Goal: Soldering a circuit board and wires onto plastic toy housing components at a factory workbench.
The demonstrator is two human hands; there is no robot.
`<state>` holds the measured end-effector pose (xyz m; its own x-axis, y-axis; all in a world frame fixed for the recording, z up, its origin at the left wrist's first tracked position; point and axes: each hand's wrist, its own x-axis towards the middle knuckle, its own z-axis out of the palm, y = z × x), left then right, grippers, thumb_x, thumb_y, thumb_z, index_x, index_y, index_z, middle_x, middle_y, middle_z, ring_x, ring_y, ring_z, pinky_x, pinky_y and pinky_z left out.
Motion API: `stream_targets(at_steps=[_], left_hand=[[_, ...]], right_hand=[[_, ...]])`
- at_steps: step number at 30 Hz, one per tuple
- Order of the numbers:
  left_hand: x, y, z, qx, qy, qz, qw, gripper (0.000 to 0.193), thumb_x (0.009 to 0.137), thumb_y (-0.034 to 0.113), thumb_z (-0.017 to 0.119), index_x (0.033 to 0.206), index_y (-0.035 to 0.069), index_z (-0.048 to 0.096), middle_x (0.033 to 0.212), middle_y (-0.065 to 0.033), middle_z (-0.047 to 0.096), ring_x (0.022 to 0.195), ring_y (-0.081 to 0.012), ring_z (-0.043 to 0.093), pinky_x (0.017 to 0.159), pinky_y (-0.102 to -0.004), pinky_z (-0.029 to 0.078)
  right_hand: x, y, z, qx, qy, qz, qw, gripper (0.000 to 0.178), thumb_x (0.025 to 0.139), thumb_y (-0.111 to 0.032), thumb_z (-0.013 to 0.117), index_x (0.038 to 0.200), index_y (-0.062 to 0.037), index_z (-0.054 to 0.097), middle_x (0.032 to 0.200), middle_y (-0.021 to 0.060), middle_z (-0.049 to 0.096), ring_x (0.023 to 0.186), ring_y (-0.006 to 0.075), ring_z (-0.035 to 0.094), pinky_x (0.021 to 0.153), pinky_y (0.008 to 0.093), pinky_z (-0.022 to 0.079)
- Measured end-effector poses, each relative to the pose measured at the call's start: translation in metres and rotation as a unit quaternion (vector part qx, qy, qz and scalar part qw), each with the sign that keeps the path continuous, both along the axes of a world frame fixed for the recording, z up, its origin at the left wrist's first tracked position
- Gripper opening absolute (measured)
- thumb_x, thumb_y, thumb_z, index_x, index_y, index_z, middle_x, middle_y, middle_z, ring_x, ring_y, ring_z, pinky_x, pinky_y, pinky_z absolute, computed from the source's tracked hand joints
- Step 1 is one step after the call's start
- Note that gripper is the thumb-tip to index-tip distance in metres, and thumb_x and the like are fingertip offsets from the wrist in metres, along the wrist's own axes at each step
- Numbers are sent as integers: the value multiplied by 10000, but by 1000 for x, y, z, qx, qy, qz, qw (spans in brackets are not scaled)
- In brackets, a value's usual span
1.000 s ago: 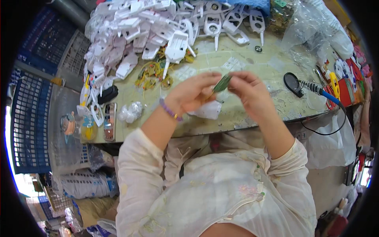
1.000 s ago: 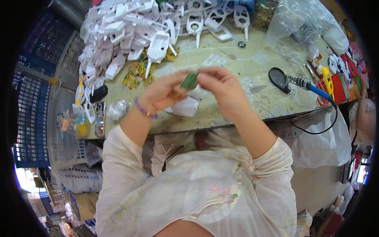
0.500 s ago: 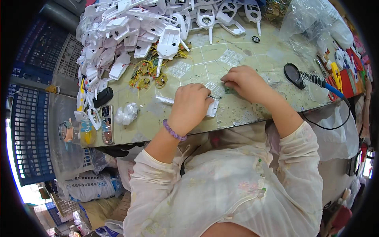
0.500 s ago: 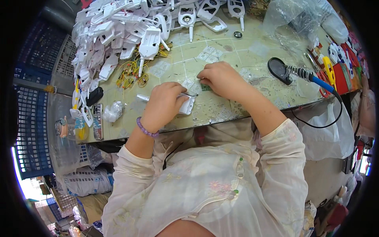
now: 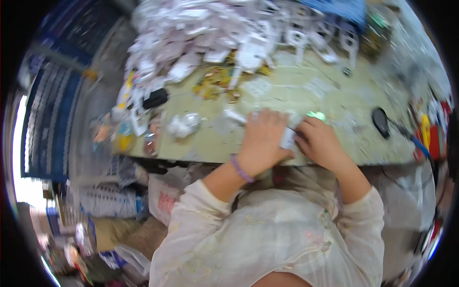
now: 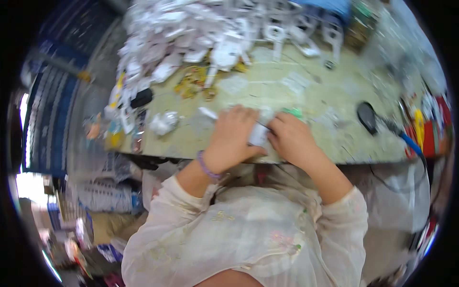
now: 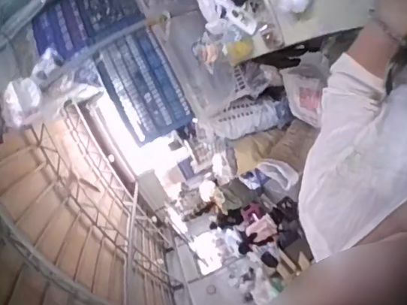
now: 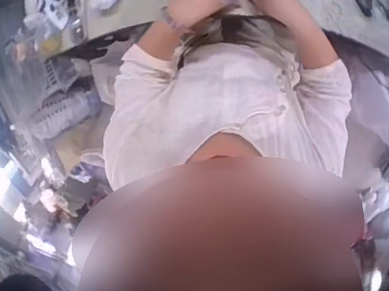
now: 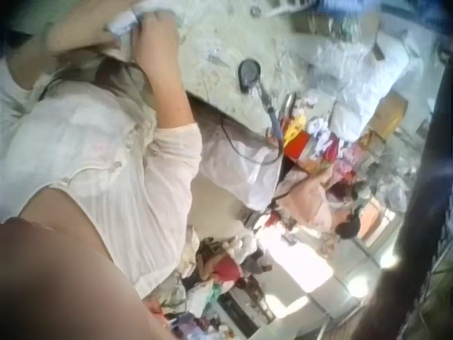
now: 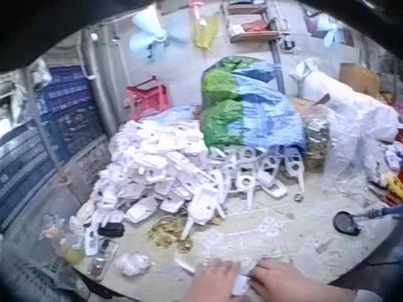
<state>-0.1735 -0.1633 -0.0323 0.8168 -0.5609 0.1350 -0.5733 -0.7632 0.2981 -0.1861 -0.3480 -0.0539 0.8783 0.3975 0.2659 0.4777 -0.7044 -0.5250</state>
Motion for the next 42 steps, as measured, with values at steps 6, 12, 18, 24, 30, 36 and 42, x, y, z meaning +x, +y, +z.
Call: stream_targets(at_steps=[6,12,18,24,30,36,42], left_hand=[[-8,27,-12,-61,-26,-51,997,742,594,383,804,1226,91,547,1195,-96,529,1214,-314,426,1041,-511,279],[7,104,21,-25,-204,33,978,660,545,283,823,1155,128,625,1166,-107,545,1152,-324,485,1001,-489,371],[94,300,50,178,-174,125,960,584,515,183,828,1067,96,655,1180,-151,547,1154,-338,480,1000,-443,386],[113,280,46,315,-173,200,912,451,626,171,798,1055,112,672,1270,-106,523,1232,-328,443,1009,-447,381],[144,135,19,-60,-142,10,988,397,779,275,698,1075,19,634,1048,-152,618,1035,-324,565,909,-415,445],[172,32,8,31,-121,147,981,849,676,486,753,1287,-25,458,1118,-191,601,1047,-334,568,875,-430,464],[147,18,8,-162,-310,-22,937,565,715,70,680,1238,-12,482,936,-145,575,870,-297,561,760,-399,482]], right_hand=[[-20,7,6,61,46,1,997,113,795,-38,633,885,-13,569,857,134,583,777,325,561,673,379,454],[-31,20,19,210,57,10,976,175,799,-7,646,968,-25,606,872,99,597,725,214,555,624,307,441],[-37,8,7,198,115,27,973,199,793,-8,660,986,-23,615,916,106,609,749,212,575,616,316,453],[-41,1,-5,193,30,-26,980,150,778,-9,669,923,-7,632,874,135,620,761,279,600,660,346,478],[-40,5,-5,193,13,-53,980,114,774,-6,667,884,-7,636,812,123,629,754,294,608,668,349,480],[-41,9,-3,163,-31,-65,984,105,768,-26,677,864,-11,636,788,117,631,727,292,610,644,358,483],[-45,0,-11,232,-15,-109,967,99,796,-38,665,891,-18,648,778,97,632,675,212,602,586,295,470]])
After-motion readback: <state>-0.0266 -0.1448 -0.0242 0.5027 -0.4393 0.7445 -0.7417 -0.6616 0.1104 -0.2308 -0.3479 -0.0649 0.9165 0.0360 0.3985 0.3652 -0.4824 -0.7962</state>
